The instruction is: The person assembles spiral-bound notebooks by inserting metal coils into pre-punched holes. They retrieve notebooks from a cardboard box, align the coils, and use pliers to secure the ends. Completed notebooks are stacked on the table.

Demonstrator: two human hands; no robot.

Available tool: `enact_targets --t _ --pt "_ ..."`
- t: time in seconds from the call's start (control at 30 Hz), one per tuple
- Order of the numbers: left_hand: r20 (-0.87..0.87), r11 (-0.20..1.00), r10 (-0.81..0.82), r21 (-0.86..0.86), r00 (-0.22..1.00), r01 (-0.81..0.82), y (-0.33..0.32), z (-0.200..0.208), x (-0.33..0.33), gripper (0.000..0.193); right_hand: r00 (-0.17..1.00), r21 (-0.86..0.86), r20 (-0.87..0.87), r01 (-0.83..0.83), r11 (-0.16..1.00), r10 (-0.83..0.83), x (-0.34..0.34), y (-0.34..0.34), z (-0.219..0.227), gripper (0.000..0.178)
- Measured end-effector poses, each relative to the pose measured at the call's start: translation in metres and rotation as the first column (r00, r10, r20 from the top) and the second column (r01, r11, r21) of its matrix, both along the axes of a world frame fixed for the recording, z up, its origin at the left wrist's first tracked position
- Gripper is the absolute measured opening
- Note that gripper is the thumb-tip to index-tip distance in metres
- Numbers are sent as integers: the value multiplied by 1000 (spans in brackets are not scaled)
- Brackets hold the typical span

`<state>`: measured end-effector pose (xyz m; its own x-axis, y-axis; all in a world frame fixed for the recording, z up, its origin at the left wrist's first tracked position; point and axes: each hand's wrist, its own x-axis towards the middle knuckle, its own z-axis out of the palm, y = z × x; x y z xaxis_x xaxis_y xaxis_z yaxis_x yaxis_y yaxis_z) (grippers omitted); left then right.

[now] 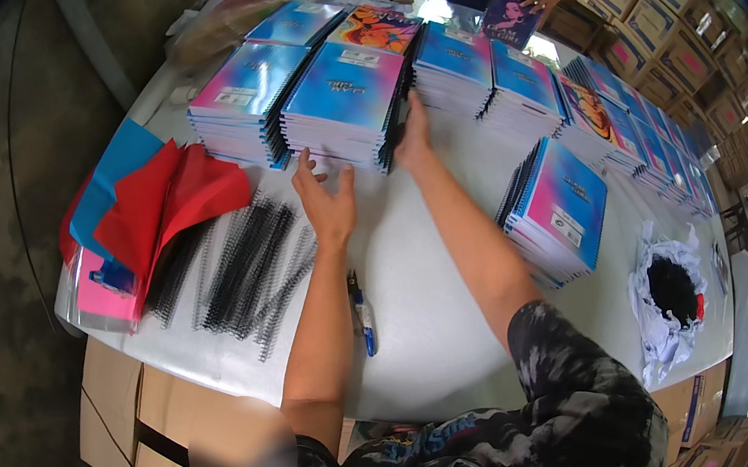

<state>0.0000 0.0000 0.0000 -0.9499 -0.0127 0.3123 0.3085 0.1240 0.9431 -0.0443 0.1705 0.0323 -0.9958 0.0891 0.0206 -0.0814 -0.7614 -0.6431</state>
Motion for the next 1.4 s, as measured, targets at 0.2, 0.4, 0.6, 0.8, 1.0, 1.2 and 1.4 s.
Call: enact_targets --t 0.2,0.4,0.6,0.8,1.0,1.2,1.4 --pt "-56 998 -67 18 996 68 -1 4 1 63 939 178 -48 343 922 -340 21 -12 -9 84" --pt "-285 998 -45 -58 957 29 -3 14 16 54 851 613 -331 523 592 -409 161 -30 42 68" --pt "-552 966 -183 -255 814 44 6 42 53 40 332 545 -427 837 54 -841 313 69 44 48" --pt "-219 871 -486 -206 846 446 40 71 120 43 318 472 -216 862 186 -923 363 111 13 61" --pt "150 757 -636 -74 757 650 98 47 136 67 589 394 109 714 579 -801 364 116 -9 78" --pt "162 723 -636 -218 755 656 154 57 135 76 656 288 105 699 654 -748 368 133 -35 77" --pt "483 481 -833 389 270 786 173 47 121 69 828 -194 59 558 807 -558 398 141 -44 84"
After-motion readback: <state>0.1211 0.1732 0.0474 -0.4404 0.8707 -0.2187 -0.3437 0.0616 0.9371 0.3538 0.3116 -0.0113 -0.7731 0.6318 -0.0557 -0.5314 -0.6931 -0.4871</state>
